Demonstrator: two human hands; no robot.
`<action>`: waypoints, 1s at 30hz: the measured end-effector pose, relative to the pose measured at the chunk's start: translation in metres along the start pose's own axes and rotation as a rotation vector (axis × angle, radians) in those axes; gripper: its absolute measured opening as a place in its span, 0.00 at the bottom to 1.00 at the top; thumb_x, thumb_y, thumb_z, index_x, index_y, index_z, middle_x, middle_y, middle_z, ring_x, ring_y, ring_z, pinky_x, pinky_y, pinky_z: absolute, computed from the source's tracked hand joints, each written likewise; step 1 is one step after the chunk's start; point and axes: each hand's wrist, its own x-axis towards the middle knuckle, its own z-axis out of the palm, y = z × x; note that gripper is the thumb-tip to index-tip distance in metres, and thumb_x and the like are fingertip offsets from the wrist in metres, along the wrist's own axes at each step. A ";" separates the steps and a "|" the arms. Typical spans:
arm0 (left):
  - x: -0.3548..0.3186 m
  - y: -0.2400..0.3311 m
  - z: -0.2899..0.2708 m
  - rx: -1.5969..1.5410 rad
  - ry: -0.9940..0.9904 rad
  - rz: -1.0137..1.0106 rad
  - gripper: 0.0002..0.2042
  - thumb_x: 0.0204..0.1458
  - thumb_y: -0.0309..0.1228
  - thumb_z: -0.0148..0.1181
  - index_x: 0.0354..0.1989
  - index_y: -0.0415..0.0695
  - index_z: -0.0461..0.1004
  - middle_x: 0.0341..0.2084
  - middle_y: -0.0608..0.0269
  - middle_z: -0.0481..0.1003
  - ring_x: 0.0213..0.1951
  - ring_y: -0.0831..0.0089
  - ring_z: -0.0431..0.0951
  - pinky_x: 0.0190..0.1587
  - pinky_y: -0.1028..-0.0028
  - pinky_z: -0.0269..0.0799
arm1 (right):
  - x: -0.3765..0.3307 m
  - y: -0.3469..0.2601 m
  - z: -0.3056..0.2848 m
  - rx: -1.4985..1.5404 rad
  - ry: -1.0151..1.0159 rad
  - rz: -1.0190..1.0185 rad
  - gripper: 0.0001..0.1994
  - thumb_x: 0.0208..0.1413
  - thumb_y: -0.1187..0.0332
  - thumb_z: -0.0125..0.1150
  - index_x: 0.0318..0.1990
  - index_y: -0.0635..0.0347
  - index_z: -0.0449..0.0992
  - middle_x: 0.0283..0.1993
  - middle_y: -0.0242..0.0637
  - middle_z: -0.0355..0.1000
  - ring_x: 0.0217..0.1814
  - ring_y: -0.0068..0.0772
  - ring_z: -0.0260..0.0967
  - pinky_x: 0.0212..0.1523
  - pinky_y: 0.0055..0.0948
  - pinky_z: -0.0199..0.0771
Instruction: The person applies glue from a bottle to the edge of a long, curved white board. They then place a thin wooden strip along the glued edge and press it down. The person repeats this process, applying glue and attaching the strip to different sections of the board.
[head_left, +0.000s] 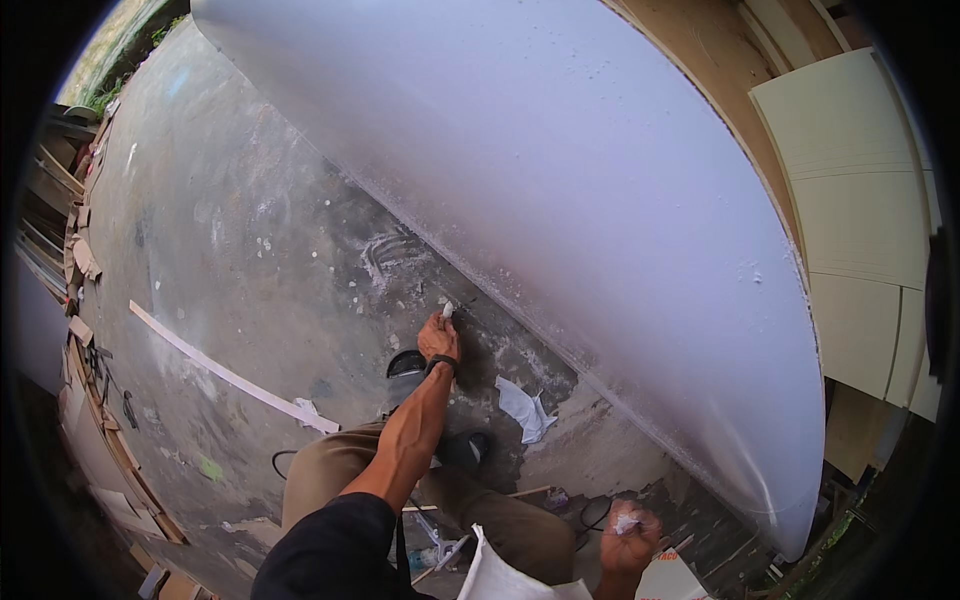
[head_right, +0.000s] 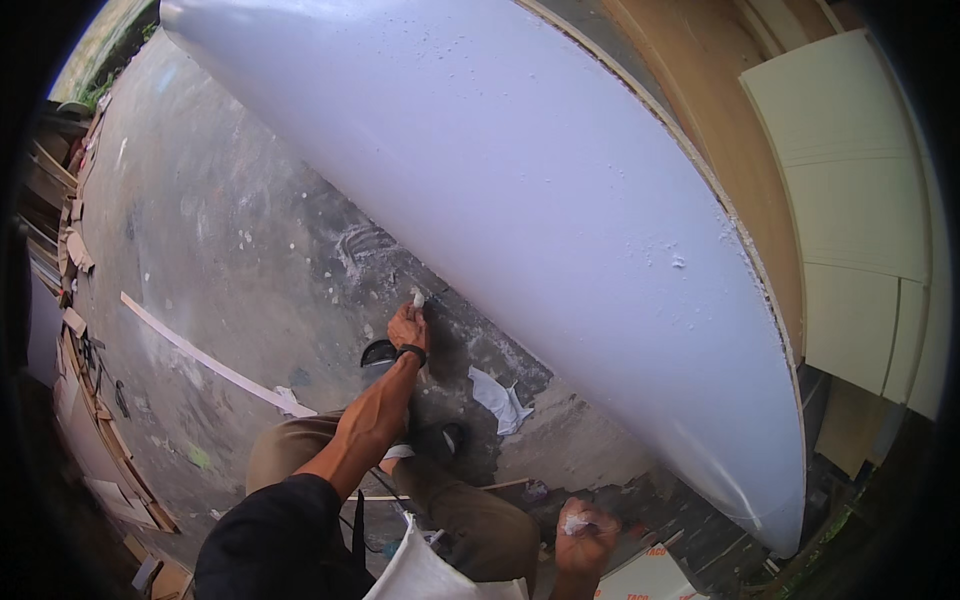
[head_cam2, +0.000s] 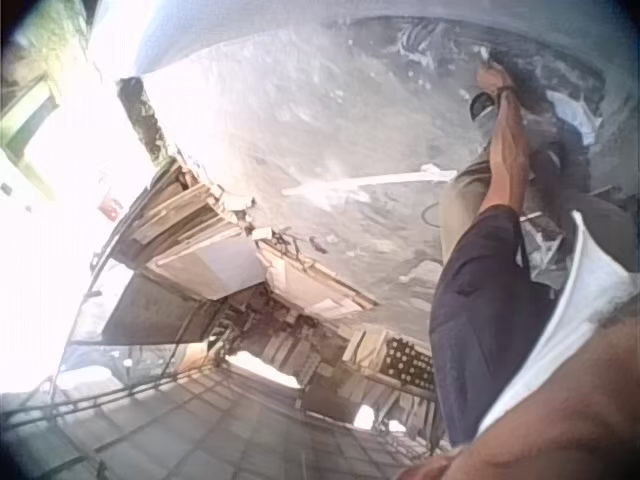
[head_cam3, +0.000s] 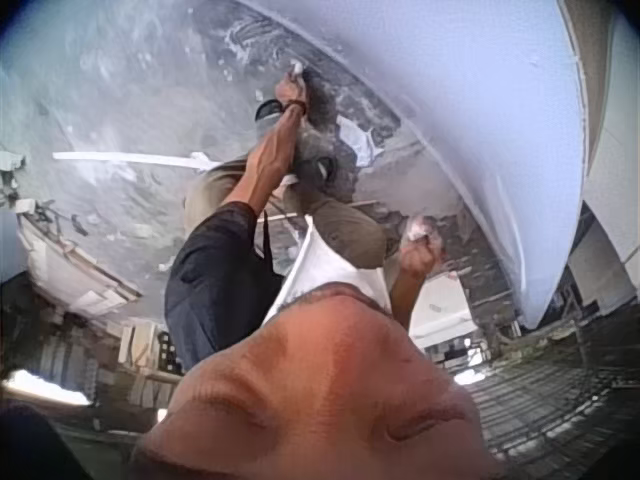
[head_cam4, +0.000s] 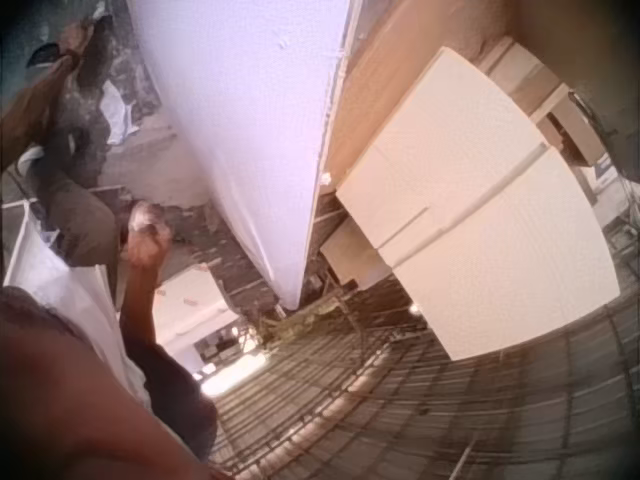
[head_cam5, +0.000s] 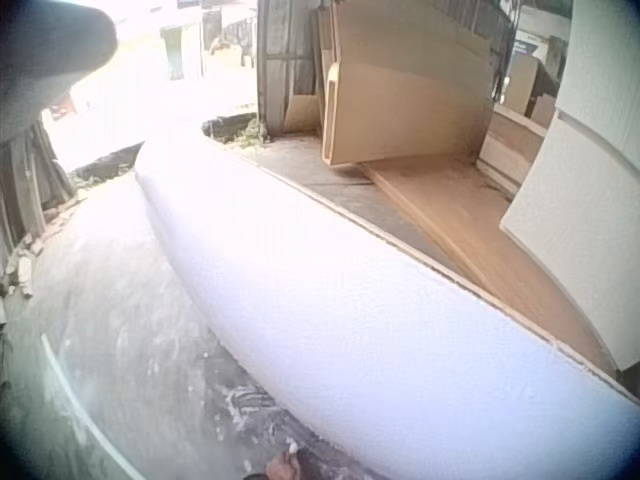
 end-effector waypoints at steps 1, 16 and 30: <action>0.002 -0.006 0.001 -0.028 0.063 0.030 0.10 0.60 0.38 0.62 0.47 0.51 0.82 0.39 0.53 0.80 0.42 0.48 0.82 0.45 0.55 0.76 | 0.003 -0.003 0.007 -0.026 -0.024 -0.008 0.13 0.46 0.81 0.70 0.42 0.64 0.84 0.41 0.46 0.80 0.32 0.35 0.67 0.35 0.30 0.66; -0.001 -0.015 0.000 -0.066 0.106 -0.082 0.14 0.54 0.28 0.65 0.49 0.46 0.81 0.44 0.50 0.80 0.47 0.45 0.80 0.50 0.56 0.75 | 0.008 -0.011 0.045 -0.011 0.043 0.066 0.08 0.47 0.83 0.65 0.36 0.66 0.82 0.34 0.43 0.77 0.31 0.34 0.64 0.33 0.30 0.63; -0.045 0.015 -0.118 -0.134 -0.021 -0.265 0.16 0.58 0.33 0.55 0.50 0.33 0.72 0.37 0.40 0.79 0.42 0.46 0.80 0.50 0.57 0.73 | -0.015 -0.071 0.103 0.110 0.036 0.181 0.11 0.55 0.79 0.68 0.45 0.61 0.85 0.40 0.46 0.79 0.36 0.37 0.69 0.35 0.33 0.68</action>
